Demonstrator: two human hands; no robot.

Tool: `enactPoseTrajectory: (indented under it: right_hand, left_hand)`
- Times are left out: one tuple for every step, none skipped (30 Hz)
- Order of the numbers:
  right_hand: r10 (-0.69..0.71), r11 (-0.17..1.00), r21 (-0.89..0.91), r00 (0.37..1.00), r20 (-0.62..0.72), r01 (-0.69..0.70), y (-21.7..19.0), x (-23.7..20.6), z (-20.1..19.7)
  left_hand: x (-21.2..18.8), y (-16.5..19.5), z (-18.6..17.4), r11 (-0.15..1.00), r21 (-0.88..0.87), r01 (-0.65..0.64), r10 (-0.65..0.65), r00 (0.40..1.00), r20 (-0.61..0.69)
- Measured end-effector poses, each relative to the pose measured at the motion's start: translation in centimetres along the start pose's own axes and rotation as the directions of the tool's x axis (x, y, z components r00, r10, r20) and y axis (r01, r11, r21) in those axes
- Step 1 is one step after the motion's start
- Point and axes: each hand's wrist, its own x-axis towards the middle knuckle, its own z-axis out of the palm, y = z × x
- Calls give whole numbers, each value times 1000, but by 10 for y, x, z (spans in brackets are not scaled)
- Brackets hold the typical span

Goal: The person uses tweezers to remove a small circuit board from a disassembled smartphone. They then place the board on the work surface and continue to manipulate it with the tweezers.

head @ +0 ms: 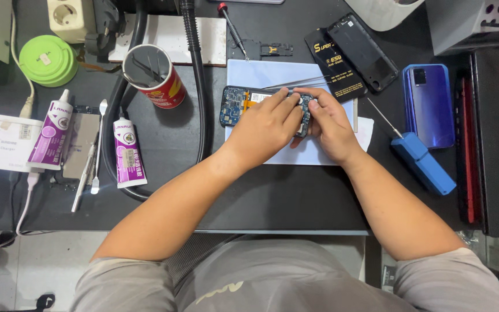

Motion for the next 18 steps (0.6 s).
enactPoseTrajectory:
  right_hand:
    - [-1, 1000, 4, 1000, 2, 1, 0, 0, 0]
    - [-2, 1000, 9, 1000, 3, 1, 1, 0, 0]
    - [-1, 1000, 14, 1000, 5, 1, 2, 0, 0]
    - [-2, 1000, 13, 1000, 6, 2, 2, 0, 0]
    - [-4, 1000, 11, 1000, 8, 4, 2, 0, 0]
    - [-5, 1000, 9, 1000, 10, 5, 2, 1, 0]
    - [-7, 1000, 12, 1000, 13, 7, 2, 1, 0]
    - [-10, 1000, 15, 1000, 17, 10, 2, 1, 0]
    - [-12, 1000, 18, 1000, 20, 12, 2, 1, 0]
    - [-6, 1000, 18, 1000, 20, 5, 2, 1, 0]
    - [1, 1000, 18, 1000, 20, -1, 1, 1, 0]
    - [7, 1000, 18, 1000, 19, -7, 1, 1, 0]
    - [9, 1000, 21, 1000, 20, -10, 1, 1, 0]
    - [12, 1000, 25, 1000, 21, -12, 1, 1, 0]
    - [13, 999, 28, 1000, 21, -14, 1, 1, -1]
    - [10, 999, 31, 1000, 25, -11, 1, 1, -1]
    - [7, 999, 34, 1000, 27, -8, 1, 1, -1]
    - [4, 999, 37, 1000, 31, -5, 1, 1, -2]
  left_hand:
    - [0, 0, 0, 1000, -1, -4, 4, 1000, 9]
    - [0, 0, 0, 1000, 7, -10, 10, 1000, 7]
    - [0, 0, 0, 1000, 15, -16, 16, 1000, 6]
    - [0, 0, 1, 1000, 22, -22, 22, 1000, 5]
    - [0, 0, 0, 999, 25, -25, 25, 1000, 3]
    - [0, 0, 1, 999, 28, -28, 28, 1000, 1]
    - [-1, 0, 1, 999, 32, -30, 30, 1000, -1]
    - [-1, 0, 1, 999, 41, -31, 31, 1000, -2]
    - [-1, 0, 1, 998, 50, -31, 31, 1000, -3]
    - [-2, -1, 1, 998, 59, -31, 31, 1000, -3]
    - [-2, -1, 1, 999, 39, -18, 18, 1000, -12]
    - [-2, -2, 1, 1000, 20, -4, 5, 1000, -20]
    - [-3, -3, 1, 1000, 0, 8, -8, 1000, -28]
    - [-2, -4, 0, 999, -42, 20, -23, 997, -68]
    - [-1, -5, 0, 996, -84, 30, -39, 993, -108]
    - [1, -5, 0, 991, -127, 38, -57, 988, -147]
    - [2, -6, -2, 985, -153, 75, -94, 988, -121]
    - [3, -7, -5, 978, -178, 114, -132, 987, -93]
